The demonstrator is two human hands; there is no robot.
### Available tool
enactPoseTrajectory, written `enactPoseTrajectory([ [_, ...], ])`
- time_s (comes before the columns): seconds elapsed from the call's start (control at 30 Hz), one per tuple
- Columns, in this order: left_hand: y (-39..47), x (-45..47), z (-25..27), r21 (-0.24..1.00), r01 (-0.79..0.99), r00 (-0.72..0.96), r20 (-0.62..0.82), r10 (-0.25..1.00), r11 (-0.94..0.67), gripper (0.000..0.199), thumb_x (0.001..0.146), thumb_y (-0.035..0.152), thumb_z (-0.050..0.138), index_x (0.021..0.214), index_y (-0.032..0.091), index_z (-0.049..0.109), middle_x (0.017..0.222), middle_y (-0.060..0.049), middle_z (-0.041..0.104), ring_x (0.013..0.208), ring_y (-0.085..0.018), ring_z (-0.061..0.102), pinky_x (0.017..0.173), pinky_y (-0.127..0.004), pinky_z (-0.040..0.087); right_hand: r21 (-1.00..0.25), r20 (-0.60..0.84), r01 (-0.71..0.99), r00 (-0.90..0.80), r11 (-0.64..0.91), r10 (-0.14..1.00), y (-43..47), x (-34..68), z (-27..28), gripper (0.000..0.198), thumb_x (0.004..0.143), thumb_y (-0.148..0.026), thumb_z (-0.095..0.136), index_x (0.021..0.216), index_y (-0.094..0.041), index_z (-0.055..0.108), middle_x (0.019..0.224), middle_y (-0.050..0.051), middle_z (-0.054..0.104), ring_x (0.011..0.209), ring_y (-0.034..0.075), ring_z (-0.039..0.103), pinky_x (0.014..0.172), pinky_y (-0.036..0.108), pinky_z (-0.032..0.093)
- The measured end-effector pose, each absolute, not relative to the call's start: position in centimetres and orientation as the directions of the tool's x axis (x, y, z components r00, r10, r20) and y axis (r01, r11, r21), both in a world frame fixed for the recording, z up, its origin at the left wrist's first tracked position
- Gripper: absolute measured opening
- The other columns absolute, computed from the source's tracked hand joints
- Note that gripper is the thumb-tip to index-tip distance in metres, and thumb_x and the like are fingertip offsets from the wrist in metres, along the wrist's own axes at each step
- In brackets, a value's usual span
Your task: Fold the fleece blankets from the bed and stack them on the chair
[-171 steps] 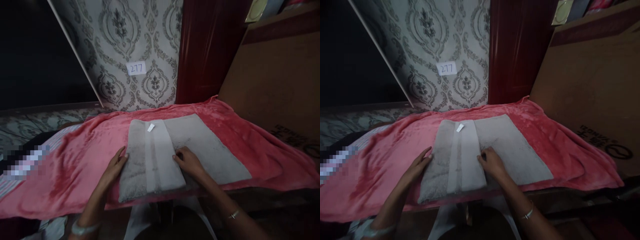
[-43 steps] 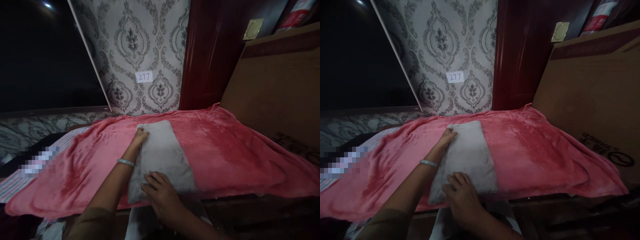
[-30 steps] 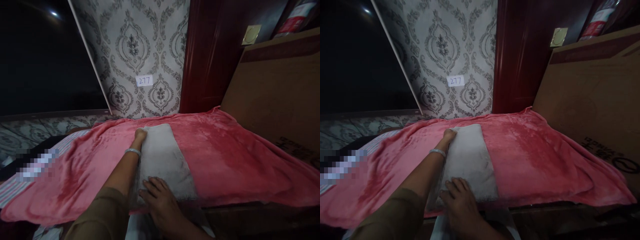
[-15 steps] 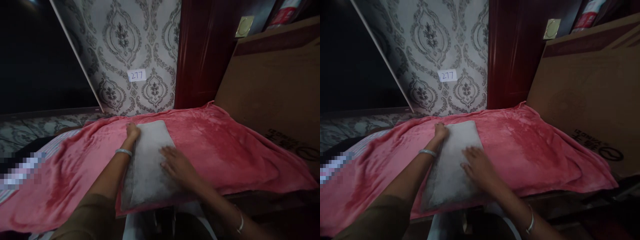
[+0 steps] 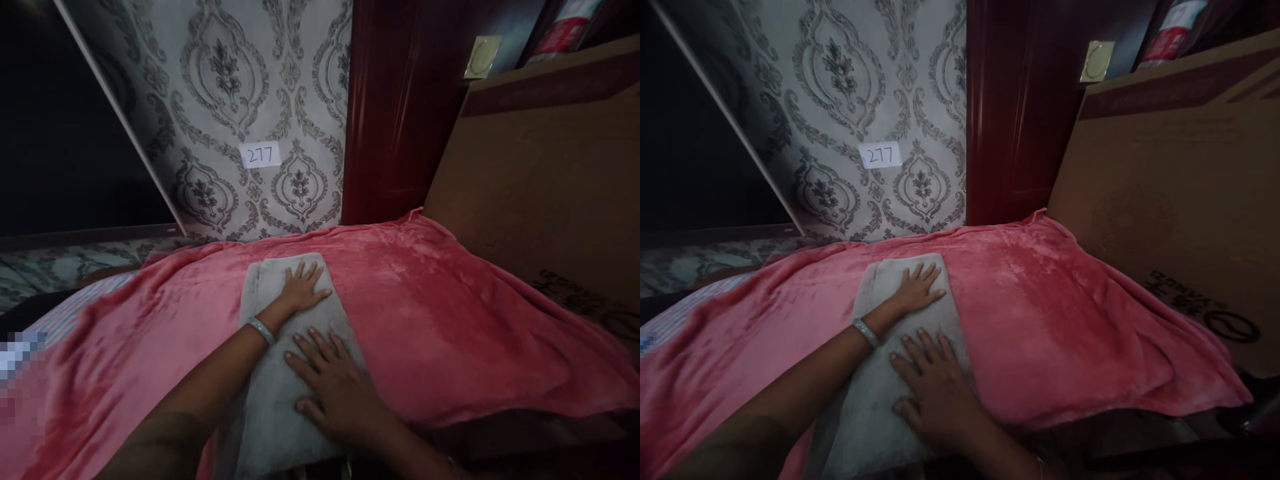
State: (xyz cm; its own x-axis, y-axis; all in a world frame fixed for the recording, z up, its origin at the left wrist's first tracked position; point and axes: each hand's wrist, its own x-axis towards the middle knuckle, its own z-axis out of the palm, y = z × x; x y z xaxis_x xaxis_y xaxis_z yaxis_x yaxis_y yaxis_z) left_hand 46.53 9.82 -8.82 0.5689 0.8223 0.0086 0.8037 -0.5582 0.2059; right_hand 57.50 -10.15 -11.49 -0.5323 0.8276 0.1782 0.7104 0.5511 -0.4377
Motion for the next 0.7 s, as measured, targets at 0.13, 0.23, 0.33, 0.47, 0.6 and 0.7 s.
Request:
enactPoseTrajectory([
  [0.13, 13.2, 45.4, -8.3, 0.186, 0.833, 0.531, 0.0, 0.847, -0.522, 0.071, 0.092, 0.062, 0.046, 0.156, 0.035, 0.031, 0.167, -0.005, 0.02, 0.153, -0.04, 0.007, 0.117, -0.068, 0.004, -0.457, 0.208, 0.691, -0.529, 0.56, 0.823, -10.2, 57.7, -11.5, 0.068, 0.098, -0.052, 0.053, 0.158, -0.039, 0.024, 0.165, -0.002, 0.016, 0.153, 0.029, 0.008, 0.123, 0.06, 0.009],
  [0.23, 15.3, 44.8, -8.4, 0.188, 0.838, 0.522, 0.0, 0.853, -0.513, 0.068, 0.093, 0.061, 0.045, 0.155, 0.035, 0.034, 0.165, -0.006, 0.026, 0.151, -0.04, 0.019, 0.119, -0.061, 0.013, -0.466, 0.213, 0.677, -0.539, 0.57, 0.815, -9.9, 57.8, -12.1, 0.071, 0.096, -0.053, 0.056, 0.158, -0.041, 0.024, 0.165, -0.002, 0.014, 0.153, 0.03, 0.009, 0.123, 0.06, 0.012],
  [0.33, 16.4, 44.3, -8.8, 0.185, 0.822, 0.546, 0.01, 0.837, -0.538, 0.066, 0.094, 0.061, 0.045, 0.154, 0.034, 0.036, 0.163, -0.008, 0.032, 0.148, -0.037, 0.029, 0.119, -0.056, 0.02, -0.456, 0.208, 0.663, -0.569, 0.593, 0.796, -9.3, 57.9, -13.1, 0.074, 0.095, -0.057, 0.056, 0.159, -0.04, 0.021, 0.166, -0.001, 0.009, 0.153, 0.032, 0.006, 0.122, 0.062, 0.013],
  [0.47, 16.6, 44.0, -9.4, 0.095, 0.816, 0.569, 0.04, 0.822, -0.57, 0.07, 0.096, 0.062, 0.038, 0.157, 0.029, 0.03, 0.164, -0.011, 0.03, 0.148, -0.036, 0.031, 0.119, -0.054, 0.023, -0.438, 0.197, 0.646, -0.61, 0.625, 0.768, -8.6, 57.9, -14.3, 0.077, 0.096, -0.061, 0.051, 0.16, -0.038, 0.014, 0.166, 0.0, 0.002, 0.152, 0.034, 0.002, 0.12, 0.066, 0.011],
  [0.6, 16.3, 43.8, -9.8, 0.071, 0.824, 0.559, 0.059, 0.827, -0.562, 0.072, 0.097, 0.062, 0.036, 0.158, 0.025, 0.027, 0.162, -0.015, 0.031, 0.148, -0.034, 0.032, 0.119, -0.054, 0.025, -0.472, 0.172, 0.641, -0.606, 0.605, 0.777, -8.7, 57.8, -14.1, 0.075, 0.096, -0.06, 0.051, 0.159, -0.041, 0.016, 0.166, -0.003, 0.002, 0.153, 0.032, 0.0, 0.121, 0.064, 0.007],
  [0.7, 16.0, 43.9, -9.6, 0.057, 0.829, 0.553, 0.073, 0.83, -0.557, 0.07, 0.098, 0.059, 0.036, 0.158, 0.023, 0.027, 0.163, -0.017, 0.027, 0.149, -0.034, 0.03, 0.118, -0.053, 0.026, -0.503, 0.155, 0.655, -0.573, 0.563, 0.805, -9.1, 57.8, -13.2, 0.071, 0.097, -0.056, 0.052, 0.158, -0.043, 0.018, 0.166, -0.006, 0.005, 0.153, 0.03, 0.001, 0.122, 0.061, 0.005],
])
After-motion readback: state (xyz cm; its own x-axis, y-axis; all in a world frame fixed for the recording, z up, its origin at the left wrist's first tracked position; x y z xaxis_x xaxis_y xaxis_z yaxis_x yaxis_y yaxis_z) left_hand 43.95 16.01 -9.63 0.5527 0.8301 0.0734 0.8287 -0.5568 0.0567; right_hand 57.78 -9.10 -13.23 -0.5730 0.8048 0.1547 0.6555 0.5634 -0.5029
